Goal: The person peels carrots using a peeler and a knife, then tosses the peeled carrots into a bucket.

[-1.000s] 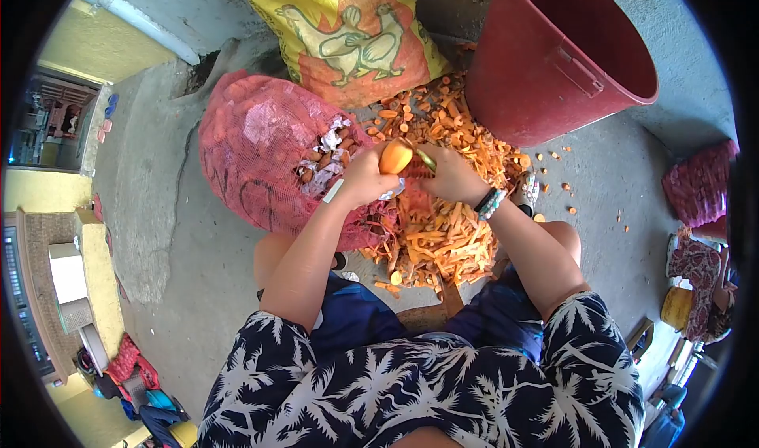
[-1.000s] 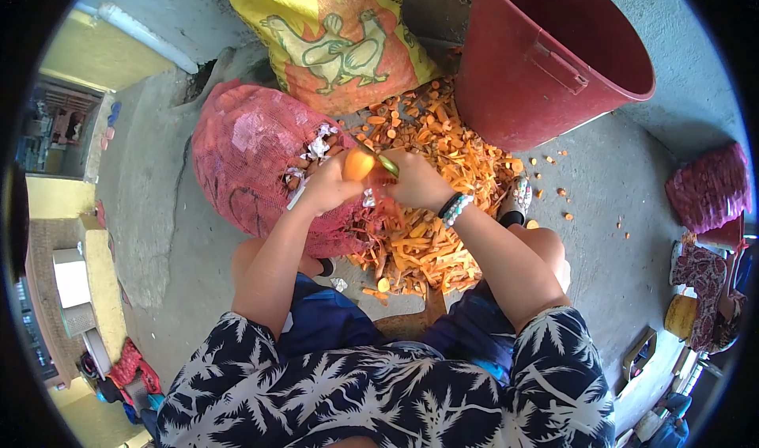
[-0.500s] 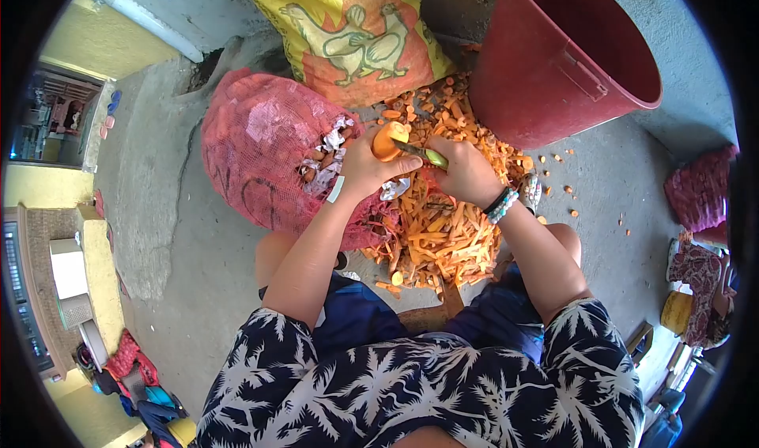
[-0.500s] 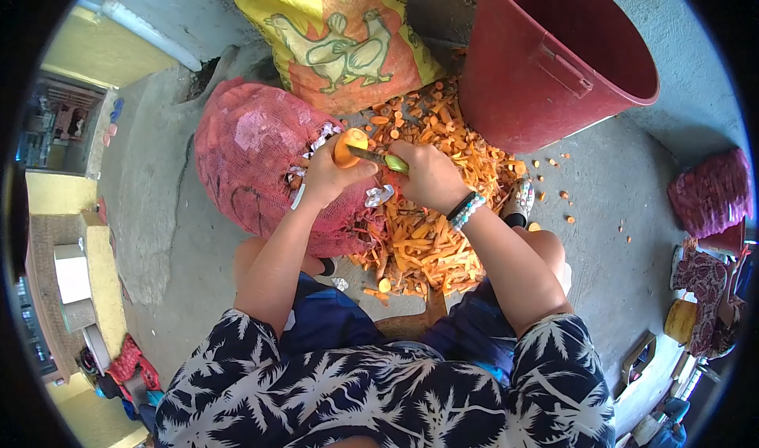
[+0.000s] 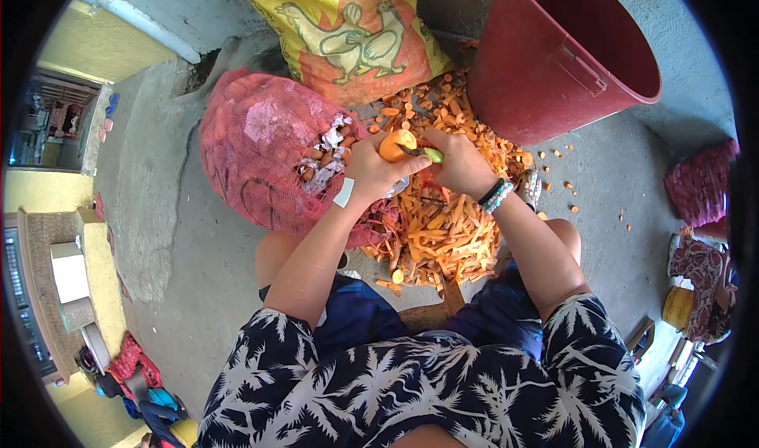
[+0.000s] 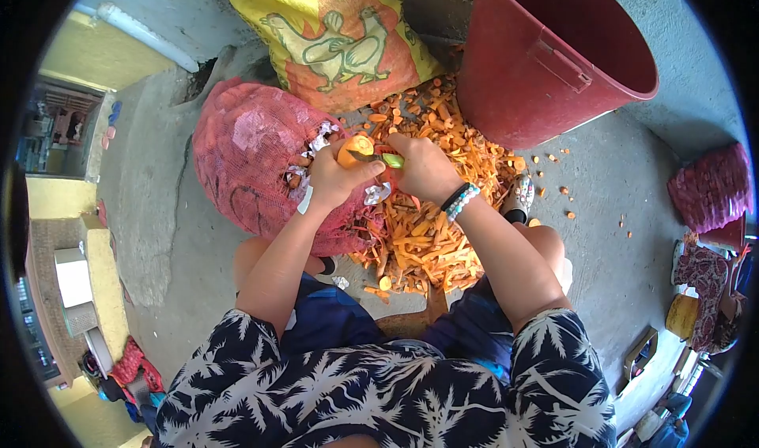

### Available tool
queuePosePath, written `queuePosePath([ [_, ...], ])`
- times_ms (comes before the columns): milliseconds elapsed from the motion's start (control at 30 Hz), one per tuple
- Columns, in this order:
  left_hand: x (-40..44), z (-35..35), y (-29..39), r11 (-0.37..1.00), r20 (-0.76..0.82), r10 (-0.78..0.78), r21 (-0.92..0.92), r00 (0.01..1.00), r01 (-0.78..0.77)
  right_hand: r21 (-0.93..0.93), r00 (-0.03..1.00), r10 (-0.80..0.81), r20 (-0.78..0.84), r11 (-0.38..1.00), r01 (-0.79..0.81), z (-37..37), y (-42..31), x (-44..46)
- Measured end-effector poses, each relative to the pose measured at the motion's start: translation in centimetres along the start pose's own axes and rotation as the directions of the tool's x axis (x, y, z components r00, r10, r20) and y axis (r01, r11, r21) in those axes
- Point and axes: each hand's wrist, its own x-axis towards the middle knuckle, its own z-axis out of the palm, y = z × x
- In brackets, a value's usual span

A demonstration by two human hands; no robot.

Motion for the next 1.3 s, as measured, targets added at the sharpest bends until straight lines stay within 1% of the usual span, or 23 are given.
queuePosePath([
  [100, -0.2, 0.1, 1.4, 0.993, 0.058, -0.112, 0.038, 0.992, 0.11, 0.023, 1.0, -0.018, 0.023, 1.0, 0.017, 0.3, 0.8, 0.5],
  [167, -1.3, 1.0, 2.7, 0.87, 0.295, -0.116, 0.492, 0.948, -0.047, 0.093, 0.953, 0.287, 0.093, 0.951, -0.295, 1.7, 3.9, 1.1],
  [200, -2.6, 2.5, 2.4, 0.932, 0.296, -0.05, 0.356, 0.954, -0.061, -0.169, 0.974, 0.217, 0.067, 0.964, -0.203, 1.8, 6.0, 1.0],
  [233, -2.7, 2.7, 2.0, 0.897, 0.243, -0.019, 0.432, 0.97, -0.09, -0.426, 0.977, 0.017, 0.214, 0.901, 0.078, 3.0, 10.7, 1.0],
  [267, -3.0, 2.7, 1.6, 0.856, 0.189, 0.009, 0.506, 0.982, -0.105, -0.462, 0.906, 0.316, 0.283, 0.872, -0.16, 3.0, 10.2, 0.9],
  [333, -2.0, 0.8, 1.6, 0.861, -0.015, 0.256, 0.458, 0.967, -0.221, -0.571, 0.801, 0.518, 0.301, 0.77, -0.284, 3.8, 10.0, -0.2],
  [400, -1.4, -1.2, 1.4, 0.895, -0.028, 0.198, 0.413, 0.98, -0.169, -0.633, 0.705, 0.616, 0.353, 0.712, -0.305, 3.1, 9.2, -1.0],
  [467, -0.9, -2.0, 0.1, 0.776, -0.08, 0.423, 0.547, 0.903, -0.315, -0.681, 0.674, 0.664, 0.323, 0.657, -0.321, 2.6, 9.3, -1.3],
  [533, -0.8, -2.3, -0.7, 0.747, -0.09, 0.469, 0.571, 0.879, -0.34, -0.719, 0.79, 0.603, 0.107, 0.595, -0.358, 1.7, 8.1, -1.4],
  [600, -1.3, -2.6, -0.7, 0.714, -0.09, 0.514, 0.596, 0.853, -0.367, -0.439, 0.881, 0.47, -0.051, 0.782, -0.443, -0.2, 6.5, -0.7],
  [667, -2.2, -2.7, 0.4, 0.789, -0.045, 0.329, 0.563, 0.943, -0.248, -0.27, 0.899, 0.408, -0.158, 0.858, -0.437, -1.9, 4.8, -0.1],
  [733, -2.7, -2.4, 0.1, 0.815, -0.04, 0.306, 0.528, 0.951, -0.24, 0.045, 0.887, 0.187, -0.422, 0.982, -0.185, -3.0, 3.7, -0.1],
  [833, -3.1, -1.8, -0.2, 0.791, -0.141, 0.189, 0.609, 0.972, -0.065, 0.109, 0.857, 0.186, -0.481, 0.982, -0.151, -3.5, 3.3, -0.8],
  [867, -3.3, -1.6, -0.1, 0.788, -0.143, 0.203, 0.611, 0.969, -0.075, 0.105, 0.855, 0.174, -0.489, 0.985, -0.14, -3.6, 3.3, -1.1],
  [933, -3.4, -1.3, -1.6, 0.764, -0.304, 0.008, 0.616, 0.953, 0.191, 0.021, 0.913, 0.21, -0.349, 0.976, -0.216, -3.3, 3.8, -2.1],
  [1000, -2.4, -3.1, -6.4, 0.787, -0.047, -0.314, 0.546, 0.948, 0.287, -0.076, 0.923, 0.154, -0.353, 0.978, -0.193, -2.9, 3.8, -3.5],
  [1067, -2.7, -2.4, -6.0, 0.754, -0.097, -0.303, 0.584, 0.948, 0.301, -0.172, 0.929, 0.263, -0.259, 0.934, -0.313, -3.3, 3.8, -4.4],
  [1133, -1.1, -1.3, 3.6, 0.621, 0.108, -0.615, 0.677, 0.781, 0.396, -0.168, 0.928, 0.272, -0.256, 0.933, -0.319, -3.6, 4.9, -5.0],
  [1167, -0.2, -1.1, 6.5, 0.743, 0.239, -0.393, 0.651, 0.888, 0.154, -0.187, 0.92, 0.304, -0.249, 0.917, -0.353, -3.8, 5.5, -5.2],
  [1200, 3.8, -0.6, 4.1, 0.925, 0.265, -0.062, 0.378, 0.962, -0.045, -0.21, 0.911, 0.335, -0.241, 0.898, -0.386, -3.9, 5.8, -5.5],
  [1233, 2.5, 0.7, 13.5, 0.934, 0.233, -0.146, 0.353, 0.962, 0.057, -0.193, 0.903, 0.34, -0.265, 0.898, -0.395, -3.8, 5.7, -5.9],
  [1267, 3.9, 1.7, 14.7, 0.923, 0.087, 0.348, 0.143, 0.933, -0.357, -0.198, 0.906, 0.339, -0.254, 0.899, -0.391, -3.7, 5.7, -6.4],
  [1300, 4.4, 2.7, 17.4, 0.825, -0.02, 0.547, -0.156, 0.837, -0.543, -0.193, 0.907, 0.338, -0.251, 0.901, -0.389, -3.4, 5.9, -6.7],
])
